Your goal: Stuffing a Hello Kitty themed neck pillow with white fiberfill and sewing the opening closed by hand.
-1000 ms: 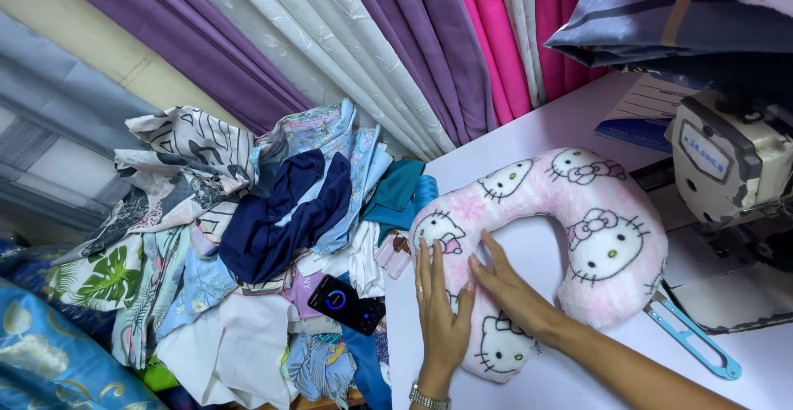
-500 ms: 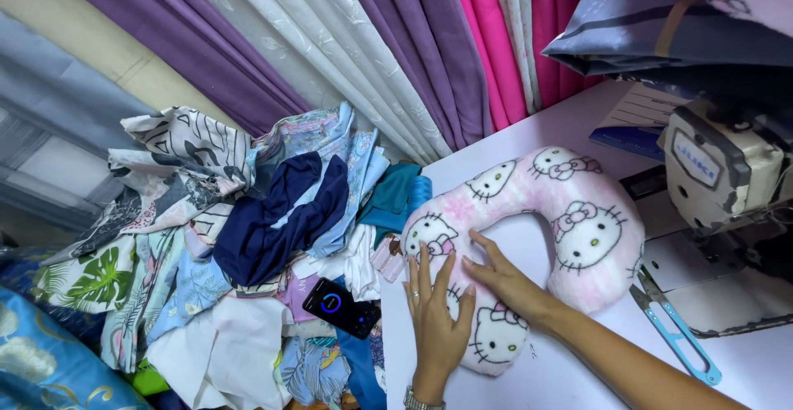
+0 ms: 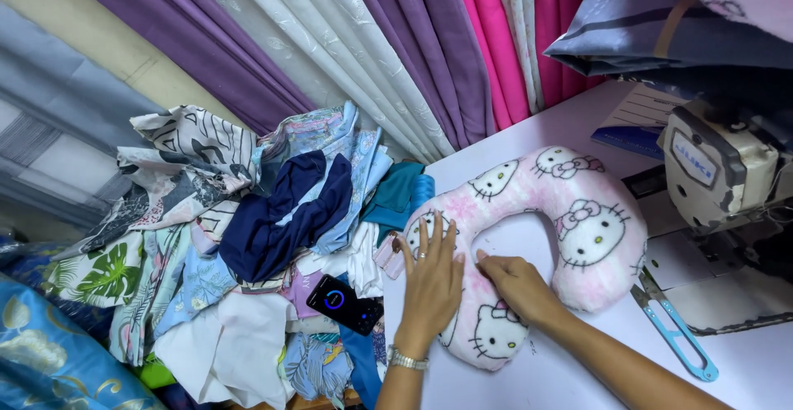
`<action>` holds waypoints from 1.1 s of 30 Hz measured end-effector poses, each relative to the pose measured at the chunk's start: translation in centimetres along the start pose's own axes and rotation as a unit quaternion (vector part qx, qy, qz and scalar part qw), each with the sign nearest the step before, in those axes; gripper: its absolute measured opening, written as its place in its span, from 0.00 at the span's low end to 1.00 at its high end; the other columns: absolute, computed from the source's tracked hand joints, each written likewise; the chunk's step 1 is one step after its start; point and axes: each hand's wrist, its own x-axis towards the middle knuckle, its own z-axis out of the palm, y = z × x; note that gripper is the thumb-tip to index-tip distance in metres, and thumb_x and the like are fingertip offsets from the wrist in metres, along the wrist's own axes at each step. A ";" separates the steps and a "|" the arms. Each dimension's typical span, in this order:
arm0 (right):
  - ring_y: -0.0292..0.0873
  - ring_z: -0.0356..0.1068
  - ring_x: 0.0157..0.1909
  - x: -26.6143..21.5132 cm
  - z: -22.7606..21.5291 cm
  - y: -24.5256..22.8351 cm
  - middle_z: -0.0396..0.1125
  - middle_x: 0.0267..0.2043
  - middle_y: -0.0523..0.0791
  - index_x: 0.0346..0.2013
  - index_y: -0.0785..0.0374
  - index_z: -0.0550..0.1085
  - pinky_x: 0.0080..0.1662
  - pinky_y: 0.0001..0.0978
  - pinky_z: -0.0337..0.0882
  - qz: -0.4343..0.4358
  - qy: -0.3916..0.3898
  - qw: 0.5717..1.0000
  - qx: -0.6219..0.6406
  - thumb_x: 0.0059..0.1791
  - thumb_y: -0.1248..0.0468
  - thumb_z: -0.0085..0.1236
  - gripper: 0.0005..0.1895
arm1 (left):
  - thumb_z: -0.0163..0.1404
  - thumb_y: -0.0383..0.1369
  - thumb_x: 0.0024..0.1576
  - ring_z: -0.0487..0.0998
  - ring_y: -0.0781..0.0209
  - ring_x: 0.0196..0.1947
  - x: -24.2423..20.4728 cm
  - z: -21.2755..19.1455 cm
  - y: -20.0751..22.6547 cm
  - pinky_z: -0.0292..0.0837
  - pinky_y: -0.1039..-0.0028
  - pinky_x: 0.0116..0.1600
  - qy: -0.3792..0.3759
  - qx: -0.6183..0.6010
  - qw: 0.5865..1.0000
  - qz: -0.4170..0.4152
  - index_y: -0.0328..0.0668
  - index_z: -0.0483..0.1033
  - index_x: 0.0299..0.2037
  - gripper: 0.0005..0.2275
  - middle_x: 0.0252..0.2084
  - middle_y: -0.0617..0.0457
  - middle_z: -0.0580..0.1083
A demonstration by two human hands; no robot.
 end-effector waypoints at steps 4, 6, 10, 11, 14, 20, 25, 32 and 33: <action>0.37 0.69 0.28 -0.4 -0.7 -0.4 0.75 0.25 0.44 0.24 0.60 0.76 0.35 0.26 0.68 -0.033 -0.128 0.991 0.034 0.55 0.41 0.44 0.29 | 0.35 0.32 0.68 0.33 0.37 0.80 -0.4 2.1 -0.2 0.26 0.41 0.76 -0.006 0.060 0.998 0.022 0.37 0.42 0.78 0.28 0.81 0.41 0.38; 0.35 0.70 0.29 -0.2 -0.9 -0.2 0.76 0.26 0.44 0.31 0.60 0.82 0.37 0.24 0.70 -0.026 -0.158 0.987 0.026 0.55 0.43 0.45 0.28 | 0.33 0.34 0.69 0.33 0.37 0.80 -0.4 2.2 -0.4 0.26 0.42 0.76 -0.012 0.043 0.999 0.025 0.38 0.43 0.78 0.27 0.82 0.42 0.38; 0.36 0.55 0.26 2.8 0.3 3.8 0.56 0.25 0.39 0.20 0.56 0.62 0.34 0.30 0.57 -0.065 -0.129 0.986 -0.088 0.55 0.39 0.53 0.30 | 0.29 0.38 0.70 0.35 0.40 0.80 -0.4 2.7 -1.2 0.26 0.46 0.77 -0.045 0.013 0.999 0.025 0.35 0.43 0.77 0.26 0.81 0.38 0.39; 0.36 0.55 0.26 2.6 0.5 3.9 0.56 0.25 0.39 0.20 0.56 0.62 0.34 0.30 0.57 -0.068 -0.129 0.986 -0.087 0.55 0.39 0.53 0.30 | 0.29 0.38 0.70 0.35 0.40 0.80 -0.2 2.7 -1.2 0.26 0.46 0.77 -0.044 0.015 0.999 0.026 0.35 0.43 0.77 0.26 0.81 0.38 0.39; 0.36 0.62 0.47 2.3 1.4 4.7 0.61 0.39 0.37 0.26 0.58 0.73 0.48 0.30 0.67 -0.209 -0.013 0.963 -0.168 0.54 0.42 0.50 0.25 | 0.29 0.38 0.70 0.33 0.40 0.80 0.0 2.6 -1.0 0.25 0.47 0.77 -0.063 0.006 0.998 -0.002 0.34 0.43 0.77 0.27 0.81 0.38 0.38; 0.42 0.59 0.25 2.0 2.3 4.9 0.59 0.20 0.43 0.32 0.57 0.62 0.34 0.38 0.58 -0.121 0.004 0.983 -0.136 0.59 0.47 0.43 0.20 | 0.24 0.40 0.70 0.31 0.45 0.81 0.1 2.4 -0.5 0.21 0.47 0.76 -0.035 -0.016 0.999 -0.038 0.49 0.41 0.79 0.26 0.82 0.45 0.37; 0.42 0.64 0.27 3.4 2.6 6.3 0.65 0.28 0.43 0.49 0.55 0.63 0.34 0.35 0.62 -0.177 0.057 0.976 -0.110 0.56 0.56 0.51 0.11 | 0.28 0.43 0.69 0.51 0.48 0.79 -0.3 -0.3 0.0 0.30 0.57 0.79 0.060 -0.301 0.947 -0.090 0.36 0.71 0.64 0.25 0.74 0.43 0.62; 0.38 0.69 0.56 0.6 1.5 3.3 0.68 0.51 0.37 0.50 0.51 0.70 0.39 0.42 0.74 -0.173 0.092 0.947 -0.253 0.53 0.60 0.49 0.11 | 0.32 0.44 0.70 0.53 0.42 0.76 -4.7 1.5 4.8 0.29 0.41 0.75 0.015 -0.027 0.999 -0.027 0.35 0.73 0.62 0.23 0.71 0.42 0.65; 0.39 0.69 0.48 -0.1 1.3 2.1 0.70 0.42 0.37 0.44 0.51 0.72 0.38 0.40 0.70 -0.134 0.080 0.953 -0.260 0.50 0.63 0.46 0.10 | 0.34 0.40 0.69 0.54 0.43 0.76 -4.9 1.9 4.6 0.32 0.40 0.74 0.031 -0.031 0.999 -0.013 0.32 0.72 0.63 0.22 0.70 0.41 0.67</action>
